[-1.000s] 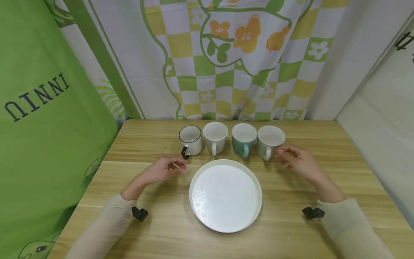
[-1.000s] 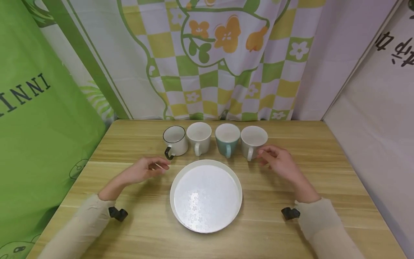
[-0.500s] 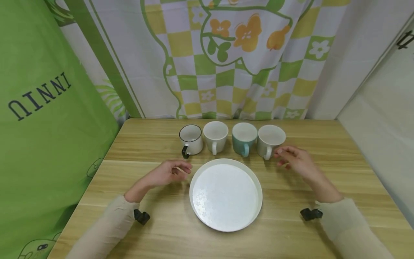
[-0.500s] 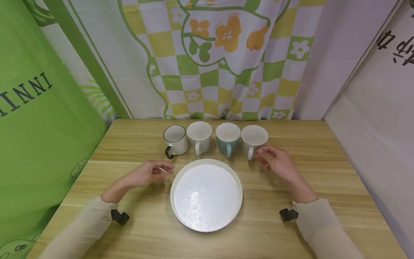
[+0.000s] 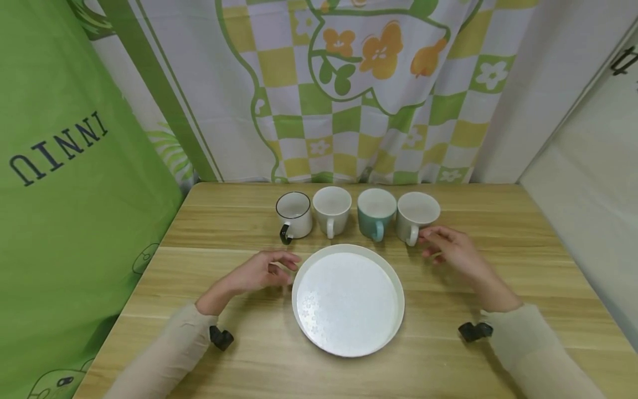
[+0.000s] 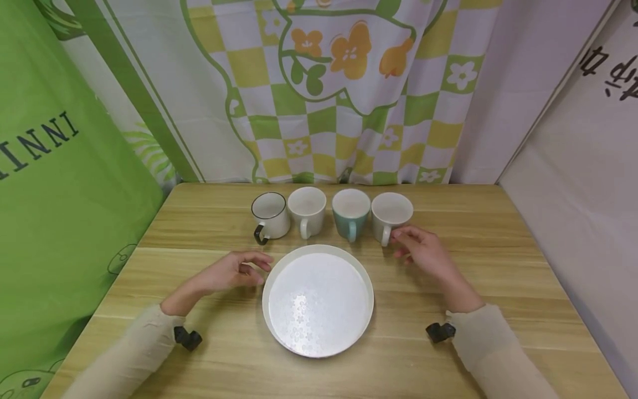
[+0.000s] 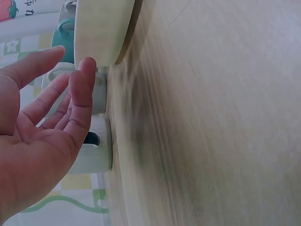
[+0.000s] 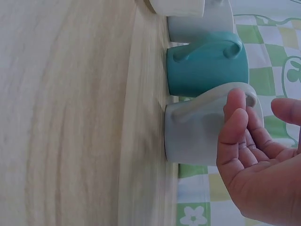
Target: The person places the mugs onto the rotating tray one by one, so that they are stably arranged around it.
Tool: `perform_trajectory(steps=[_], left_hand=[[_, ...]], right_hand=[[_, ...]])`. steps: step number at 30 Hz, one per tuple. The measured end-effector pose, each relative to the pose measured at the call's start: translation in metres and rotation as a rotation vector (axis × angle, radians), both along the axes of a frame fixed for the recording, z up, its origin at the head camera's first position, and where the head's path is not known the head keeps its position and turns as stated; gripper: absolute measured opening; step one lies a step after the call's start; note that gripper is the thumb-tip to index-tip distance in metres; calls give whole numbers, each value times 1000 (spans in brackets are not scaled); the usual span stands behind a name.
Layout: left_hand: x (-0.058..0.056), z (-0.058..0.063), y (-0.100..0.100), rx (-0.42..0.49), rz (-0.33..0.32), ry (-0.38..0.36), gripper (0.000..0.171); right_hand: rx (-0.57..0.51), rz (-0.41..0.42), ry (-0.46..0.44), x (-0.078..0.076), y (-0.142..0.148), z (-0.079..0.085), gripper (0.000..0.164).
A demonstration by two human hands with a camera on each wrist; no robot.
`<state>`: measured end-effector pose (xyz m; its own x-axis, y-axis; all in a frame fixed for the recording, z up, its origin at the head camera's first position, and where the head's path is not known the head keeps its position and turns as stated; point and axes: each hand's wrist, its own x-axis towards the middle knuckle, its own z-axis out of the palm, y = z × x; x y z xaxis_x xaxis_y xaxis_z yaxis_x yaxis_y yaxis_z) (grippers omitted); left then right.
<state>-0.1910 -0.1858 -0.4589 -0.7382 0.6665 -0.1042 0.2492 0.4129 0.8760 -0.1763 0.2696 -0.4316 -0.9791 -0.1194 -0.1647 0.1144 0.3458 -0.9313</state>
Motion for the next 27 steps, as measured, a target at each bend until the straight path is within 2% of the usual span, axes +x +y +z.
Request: perform_trajectory(steps=[15, 27], left_hand=[[7, -2, 4, 14, 12, -87, 48], [7, -3, 6, 22, 20, -76, 48]], right_hand=[[-60, 34, -42, -3, -10, -5, 45], [-80, 22, -43, -6, -6, -6, 36]])
